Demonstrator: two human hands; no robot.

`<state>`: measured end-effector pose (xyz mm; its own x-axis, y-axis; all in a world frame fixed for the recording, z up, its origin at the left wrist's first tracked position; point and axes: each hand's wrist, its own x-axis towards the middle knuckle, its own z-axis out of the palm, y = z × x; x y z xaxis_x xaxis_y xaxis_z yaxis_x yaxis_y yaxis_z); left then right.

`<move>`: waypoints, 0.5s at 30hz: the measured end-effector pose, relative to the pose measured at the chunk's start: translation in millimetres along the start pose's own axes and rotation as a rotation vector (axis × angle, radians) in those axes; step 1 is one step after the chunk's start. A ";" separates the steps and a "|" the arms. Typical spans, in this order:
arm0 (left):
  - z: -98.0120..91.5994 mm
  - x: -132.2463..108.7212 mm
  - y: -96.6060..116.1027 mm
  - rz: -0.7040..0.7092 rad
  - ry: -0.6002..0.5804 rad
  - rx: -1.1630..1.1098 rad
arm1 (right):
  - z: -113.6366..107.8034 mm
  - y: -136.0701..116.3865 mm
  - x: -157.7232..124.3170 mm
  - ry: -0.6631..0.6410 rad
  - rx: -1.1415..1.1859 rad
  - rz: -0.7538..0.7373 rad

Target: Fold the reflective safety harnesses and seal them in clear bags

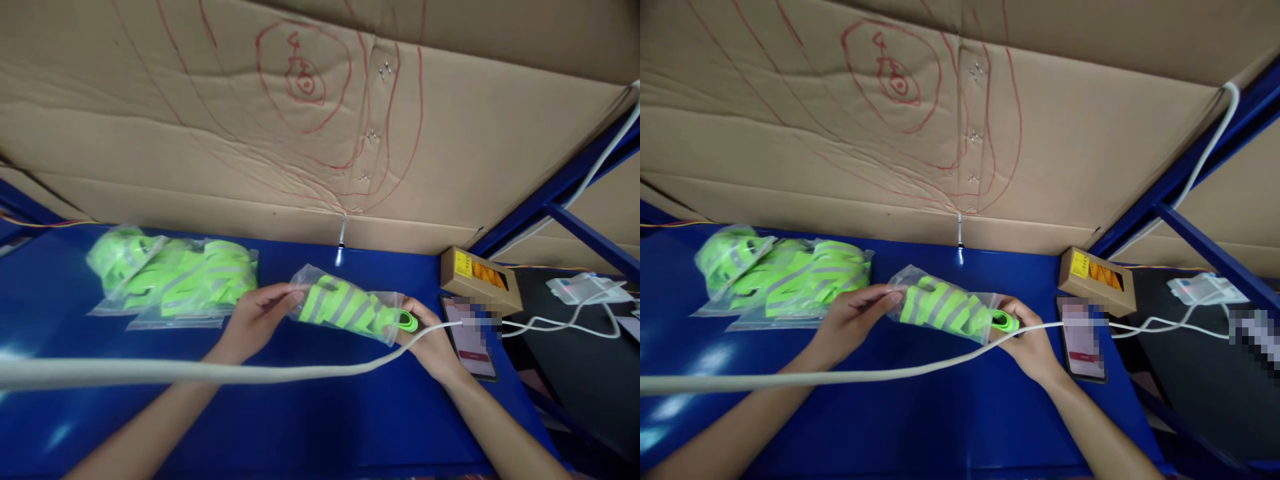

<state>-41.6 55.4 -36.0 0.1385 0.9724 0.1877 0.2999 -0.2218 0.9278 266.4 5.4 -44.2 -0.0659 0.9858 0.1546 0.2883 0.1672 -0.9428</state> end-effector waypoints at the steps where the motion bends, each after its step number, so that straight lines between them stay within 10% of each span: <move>1: -3.3 1.0 1.6 0.004 0.030 0.011 | 0.1 0.7 -0.1 0.013 0.010 0.003; 11: 17.3 -3.1 -14.8 -0.042 -0.107 -0.101 | 12.4 26.3 3.2 -0.259 -0.051 -0.105; 15: 7.0 -0.6 -7.6 -0.058 -0.088 -0.130 | 12.0 21.0 1.2 -0.147 -0.038 -0.071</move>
<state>-37.4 56.0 -45.4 0.2084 0.9720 0.1088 0.1859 -0.1486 0.9713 261.0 9.8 -67.4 -0.2257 0.9588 0.1727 0.3139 0.2394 -0.9188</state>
